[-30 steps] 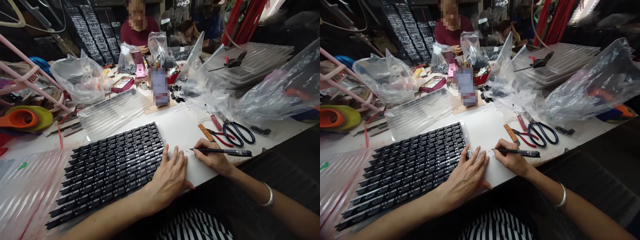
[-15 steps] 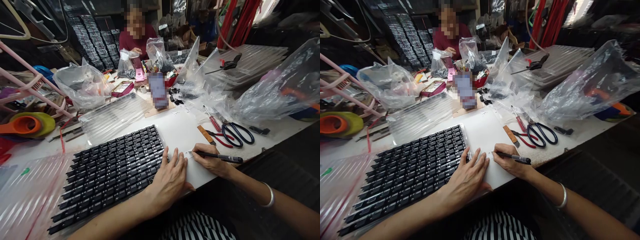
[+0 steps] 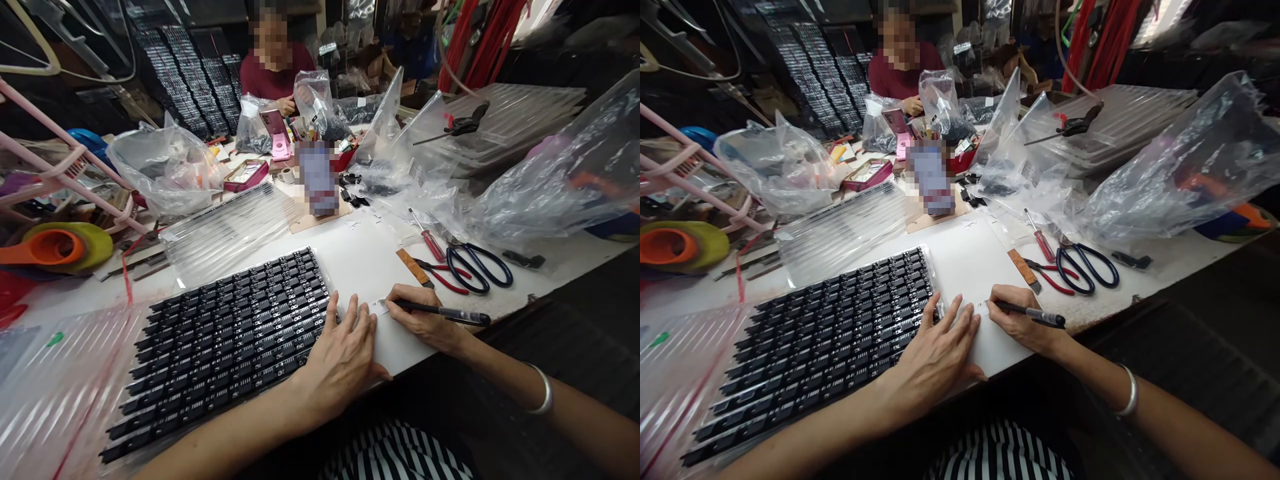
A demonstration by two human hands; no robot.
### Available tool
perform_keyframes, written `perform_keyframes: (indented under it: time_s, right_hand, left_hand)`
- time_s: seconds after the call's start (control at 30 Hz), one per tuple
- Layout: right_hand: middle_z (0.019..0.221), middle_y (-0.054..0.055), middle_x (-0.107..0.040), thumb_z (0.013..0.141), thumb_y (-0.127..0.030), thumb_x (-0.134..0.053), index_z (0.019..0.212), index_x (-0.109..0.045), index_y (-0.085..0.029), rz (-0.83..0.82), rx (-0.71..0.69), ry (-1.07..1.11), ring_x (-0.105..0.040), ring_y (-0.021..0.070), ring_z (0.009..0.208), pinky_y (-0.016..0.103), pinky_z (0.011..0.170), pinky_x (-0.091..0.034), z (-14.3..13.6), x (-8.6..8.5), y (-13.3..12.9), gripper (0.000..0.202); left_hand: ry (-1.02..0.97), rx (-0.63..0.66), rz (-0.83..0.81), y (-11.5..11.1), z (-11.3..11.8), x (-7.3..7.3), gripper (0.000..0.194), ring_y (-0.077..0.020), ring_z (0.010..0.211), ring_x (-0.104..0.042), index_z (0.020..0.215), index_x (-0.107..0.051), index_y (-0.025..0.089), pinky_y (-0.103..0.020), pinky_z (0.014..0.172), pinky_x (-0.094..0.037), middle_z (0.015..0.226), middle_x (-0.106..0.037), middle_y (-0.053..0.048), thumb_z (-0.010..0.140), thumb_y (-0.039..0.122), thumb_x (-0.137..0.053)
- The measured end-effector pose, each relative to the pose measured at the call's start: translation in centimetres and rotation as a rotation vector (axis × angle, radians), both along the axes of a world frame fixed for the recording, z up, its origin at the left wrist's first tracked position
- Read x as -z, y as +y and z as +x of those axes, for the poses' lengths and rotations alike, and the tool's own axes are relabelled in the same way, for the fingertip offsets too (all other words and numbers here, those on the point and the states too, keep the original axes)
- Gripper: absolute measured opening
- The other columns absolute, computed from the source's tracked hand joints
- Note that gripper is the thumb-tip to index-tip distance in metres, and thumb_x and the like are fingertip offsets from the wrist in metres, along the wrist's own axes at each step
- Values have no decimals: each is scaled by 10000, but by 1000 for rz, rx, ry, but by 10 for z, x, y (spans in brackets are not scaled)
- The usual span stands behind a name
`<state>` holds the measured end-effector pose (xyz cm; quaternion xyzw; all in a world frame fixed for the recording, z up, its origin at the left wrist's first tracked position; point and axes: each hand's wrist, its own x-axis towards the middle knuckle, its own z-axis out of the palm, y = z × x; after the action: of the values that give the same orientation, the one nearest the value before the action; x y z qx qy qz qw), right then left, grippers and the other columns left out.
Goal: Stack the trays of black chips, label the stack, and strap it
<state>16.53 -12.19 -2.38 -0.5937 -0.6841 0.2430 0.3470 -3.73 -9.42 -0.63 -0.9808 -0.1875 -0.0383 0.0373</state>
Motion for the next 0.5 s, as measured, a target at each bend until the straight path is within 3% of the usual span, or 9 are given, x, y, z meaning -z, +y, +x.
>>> perform_keyframes:
  time_s: [0.5]
  right_hand:
    - [598, -27, -524, 833, -167, -498, 655, -501, -191, 1, -5, 22, -468, 92, 558, 242, 543, -372, 0, -2, 0, 179]
  left_hand:
    - [0, -3, -9, -1, 0, 0, 751, -367, 1307, -405, 1295, -502, 37, -591, 1087, -231, 1318, -544, -193, 890, 629, -280]
